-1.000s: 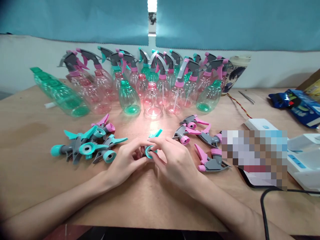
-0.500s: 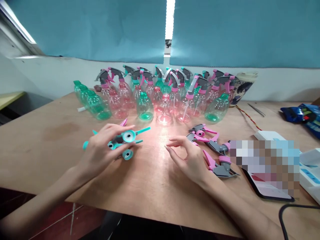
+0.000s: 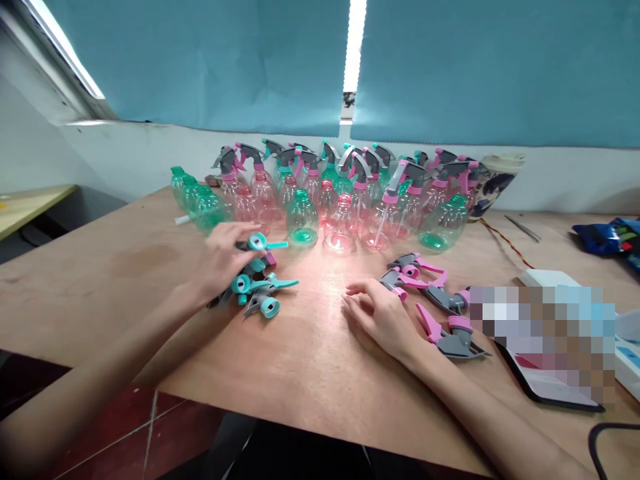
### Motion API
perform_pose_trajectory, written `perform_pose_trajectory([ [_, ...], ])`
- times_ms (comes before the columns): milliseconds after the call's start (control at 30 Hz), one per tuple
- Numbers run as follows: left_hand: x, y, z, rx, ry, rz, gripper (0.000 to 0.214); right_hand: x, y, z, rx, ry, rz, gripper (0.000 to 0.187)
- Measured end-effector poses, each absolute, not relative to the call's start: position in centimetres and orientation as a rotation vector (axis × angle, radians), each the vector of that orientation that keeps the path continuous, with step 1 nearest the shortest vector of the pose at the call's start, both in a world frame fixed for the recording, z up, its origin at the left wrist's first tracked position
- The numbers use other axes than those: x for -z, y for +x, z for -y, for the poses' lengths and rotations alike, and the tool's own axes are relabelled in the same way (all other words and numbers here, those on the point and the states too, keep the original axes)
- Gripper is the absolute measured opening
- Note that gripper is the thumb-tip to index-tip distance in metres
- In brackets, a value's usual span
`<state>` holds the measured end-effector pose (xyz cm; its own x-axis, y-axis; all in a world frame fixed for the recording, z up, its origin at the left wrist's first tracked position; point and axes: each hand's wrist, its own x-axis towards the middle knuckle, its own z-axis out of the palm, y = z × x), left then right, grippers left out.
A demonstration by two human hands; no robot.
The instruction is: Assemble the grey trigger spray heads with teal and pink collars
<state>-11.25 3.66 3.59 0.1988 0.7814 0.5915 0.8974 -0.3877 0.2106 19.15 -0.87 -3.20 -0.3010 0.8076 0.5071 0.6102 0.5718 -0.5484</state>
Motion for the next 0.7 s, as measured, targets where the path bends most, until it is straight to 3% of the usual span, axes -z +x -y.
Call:
perform_pose_trajectory([
  [133, -1.8, -11.6, -1.7, 0.757, -2.461, 1.686, 0.058, 3.1, 18.9, 1.1, -0.387, -1.145, 2.051, 0.013],
  [333, -0.8, -12.9, 1.4, 0.454, -2.629, 1.862, 0.065, 2.7, 18.3, 1.9, -0.480, -1.158, 2.092, 0.016],
  [700, 0.0, -12.2, -0.7, 0.295, -2.698, 1.680, 0.056, 2.4, 18.2, 2.4, -0.417, -1.056, 2.149, 0.014],
])
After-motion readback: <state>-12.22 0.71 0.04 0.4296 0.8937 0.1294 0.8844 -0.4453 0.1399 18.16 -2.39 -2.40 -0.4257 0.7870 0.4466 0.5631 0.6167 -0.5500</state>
